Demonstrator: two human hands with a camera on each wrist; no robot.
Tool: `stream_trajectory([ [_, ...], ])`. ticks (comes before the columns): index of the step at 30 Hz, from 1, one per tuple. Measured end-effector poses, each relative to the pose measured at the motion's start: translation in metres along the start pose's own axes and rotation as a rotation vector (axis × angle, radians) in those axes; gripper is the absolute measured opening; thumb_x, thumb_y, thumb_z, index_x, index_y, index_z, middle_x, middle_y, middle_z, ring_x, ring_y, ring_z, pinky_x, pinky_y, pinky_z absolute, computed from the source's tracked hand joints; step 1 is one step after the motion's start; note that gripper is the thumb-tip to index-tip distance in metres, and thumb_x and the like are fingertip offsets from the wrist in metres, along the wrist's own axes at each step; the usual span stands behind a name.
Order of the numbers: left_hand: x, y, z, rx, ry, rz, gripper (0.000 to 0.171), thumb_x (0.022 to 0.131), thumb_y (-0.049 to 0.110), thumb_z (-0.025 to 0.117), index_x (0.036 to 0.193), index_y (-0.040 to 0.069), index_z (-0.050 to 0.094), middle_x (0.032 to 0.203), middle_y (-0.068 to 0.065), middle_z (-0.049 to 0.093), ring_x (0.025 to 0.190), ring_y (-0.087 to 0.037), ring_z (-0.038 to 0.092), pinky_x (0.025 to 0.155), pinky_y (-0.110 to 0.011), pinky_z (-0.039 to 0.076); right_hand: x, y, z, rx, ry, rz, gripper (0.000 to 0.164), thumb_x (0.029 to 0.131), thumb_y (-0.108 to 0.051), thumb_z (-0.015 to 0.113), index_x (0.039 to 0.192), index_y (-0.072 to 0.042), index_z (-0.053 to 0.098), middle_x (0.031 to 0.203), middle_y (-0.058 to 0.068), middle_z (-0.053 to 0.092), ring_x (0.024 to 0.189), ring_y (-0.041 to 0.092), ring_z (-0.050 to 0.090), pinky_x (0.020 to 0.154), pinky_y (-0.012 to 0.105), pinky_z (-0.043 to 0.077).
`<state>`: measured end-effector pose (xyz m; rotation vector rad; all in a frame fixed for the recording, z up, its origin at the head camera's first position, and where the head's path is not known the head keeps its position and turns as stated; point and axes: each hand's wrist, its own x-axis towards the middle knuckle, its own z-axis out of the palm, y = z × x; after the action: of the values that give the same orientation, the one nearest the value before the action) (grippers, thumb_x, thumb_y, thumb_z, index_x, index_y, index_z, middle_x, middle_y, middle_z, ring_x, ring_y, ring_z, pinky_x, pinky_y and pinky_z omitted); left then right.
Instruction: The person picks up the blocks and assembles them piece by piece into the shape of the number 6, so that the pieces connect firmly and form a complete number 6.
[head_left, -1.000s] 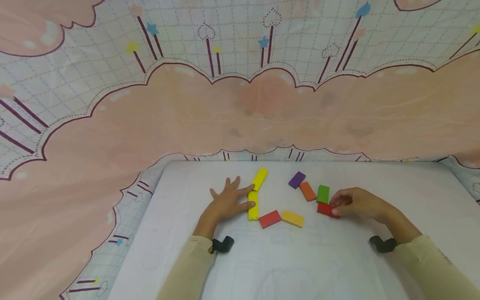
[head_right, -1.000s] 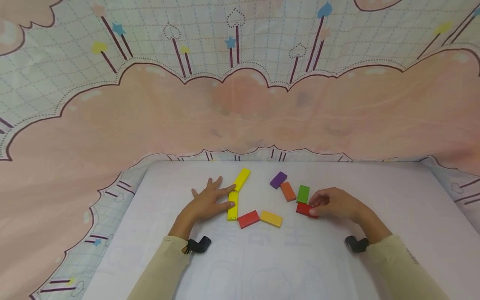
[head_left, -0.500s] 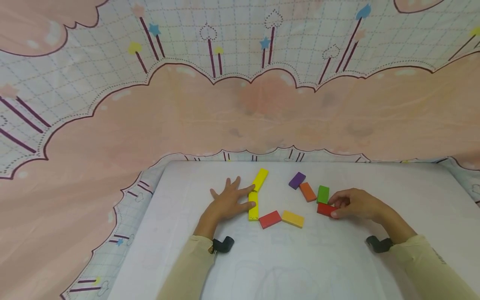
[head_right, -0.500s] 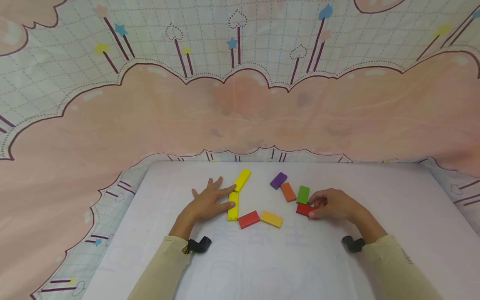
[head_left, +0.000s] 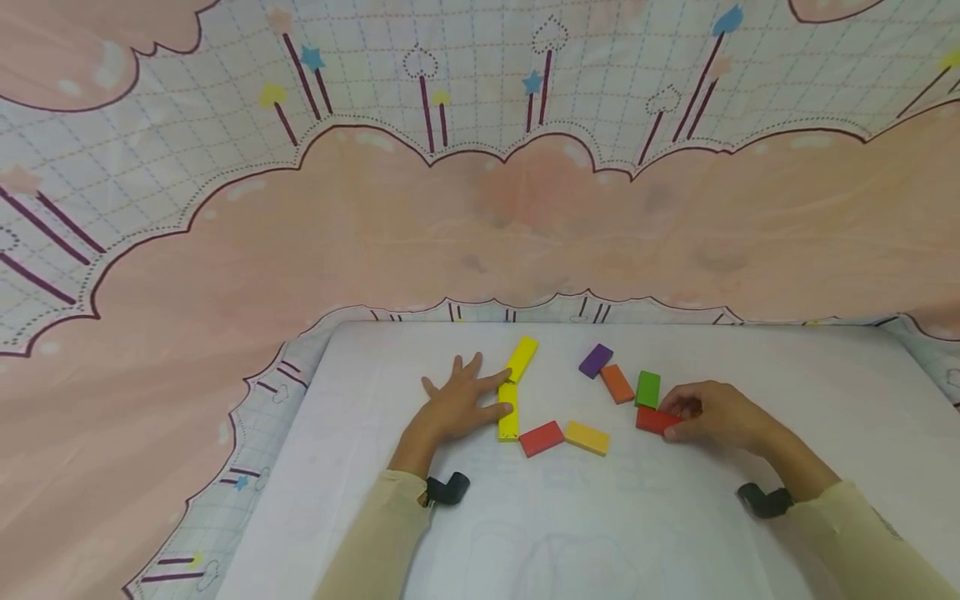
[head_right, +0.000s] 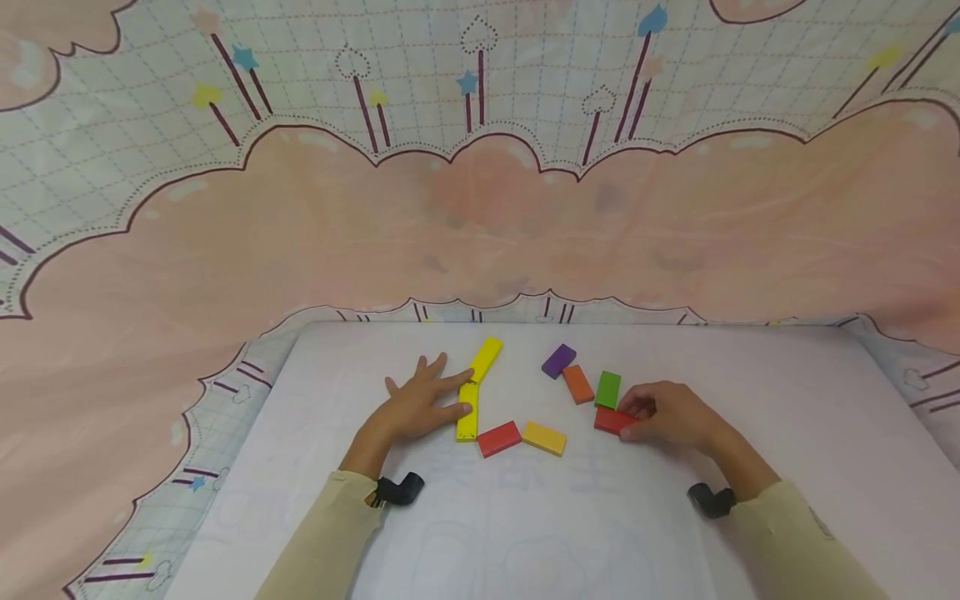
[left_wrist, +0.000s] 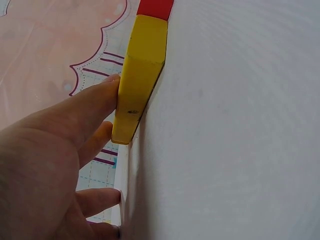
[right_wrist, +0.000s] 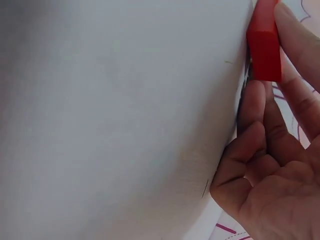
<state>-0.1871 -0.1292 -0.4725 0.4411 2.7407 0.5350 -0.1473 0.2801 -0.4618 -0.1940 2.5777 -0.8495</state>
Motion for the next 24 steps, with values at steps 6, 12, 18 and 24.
stream_trajectory([
  [6, 0.001, 0.0, 0.001, 0.002, 0.0, 0.002, 0.063, 0.094, 0.061, 0.061, 0.152, 0.046, 0.043, 0.172, -0.009, 0.018, 0.159, -0.043, 0.003, 0.109, -0.086, -0.004, -0.005, -0.002, 0.004, -0.011, 0.027, -0.026, 0.045, 0.079, -0.037, 0.088, 0.116, -0.016, 0.071, 0.1, 0.0, 0.066, 0.095, 0.02, 0.056, 0.079, 0.03, 0.052],
  [12, 0.001, 0.001, 0.002, 0.004, 0.005, 0.004, 0.062, 0.094, 0.061, 0.061, 0.152, 0.047, 0.043, 0.172, -0.009, 0.018, 0.159, -0.043, 0.003, 0.109, -0.086, -0.004, -0.013, -0.006, 0.008, 0.005, 0.037, -0.056, 0.048, 0.084, -0.033, 0.084, 0.126, -0.016, 0.067, 0.104, 0.0, 0.065, 0.096, 0.019, 0.055, 0.075, 0.025, 0.053],
  [18, 0.0, 0.001, 0.001, 0.001, 0.007, -0.004, 0.062, 0.094, 0.06, 0.061, 0.152, 0.046, 0.044, 0.172, -0.009, 0.018, 0.159, -0.043, 0.003, 0.109, -0.086, -0.005, -0.02, -0.011, 0.009, 0.126, -0.001, -0.049, 0.054, 0.091, -0.029, 0.077, 0.142, -0.019, 0.06, 0.111, 0.006, 0.06, 0.099, 0.023, 0.053, 0.075, 0.029, 0.051],
  [24, 0.0, 0.0, 0.001, 0.006, 0.003, -0.011, 0.063, 0.094, 0.06, 0.062, 0.152, 0.046, 0.044, 0.172, -0.008, 0.018, 0.159, -0.043, 0.003, 0.109, -0.086, -0.005, -0.022, -0.016, 0.013, 0.338, -0.056, 0.023, 0.055, 0.094, -0.027, 0.073, 0.145, -0.018, 0.053, 0.125, 0.014, 0.057, 0.107, 0.028, 0.052, 0.079, 0.035, 0.053],
])
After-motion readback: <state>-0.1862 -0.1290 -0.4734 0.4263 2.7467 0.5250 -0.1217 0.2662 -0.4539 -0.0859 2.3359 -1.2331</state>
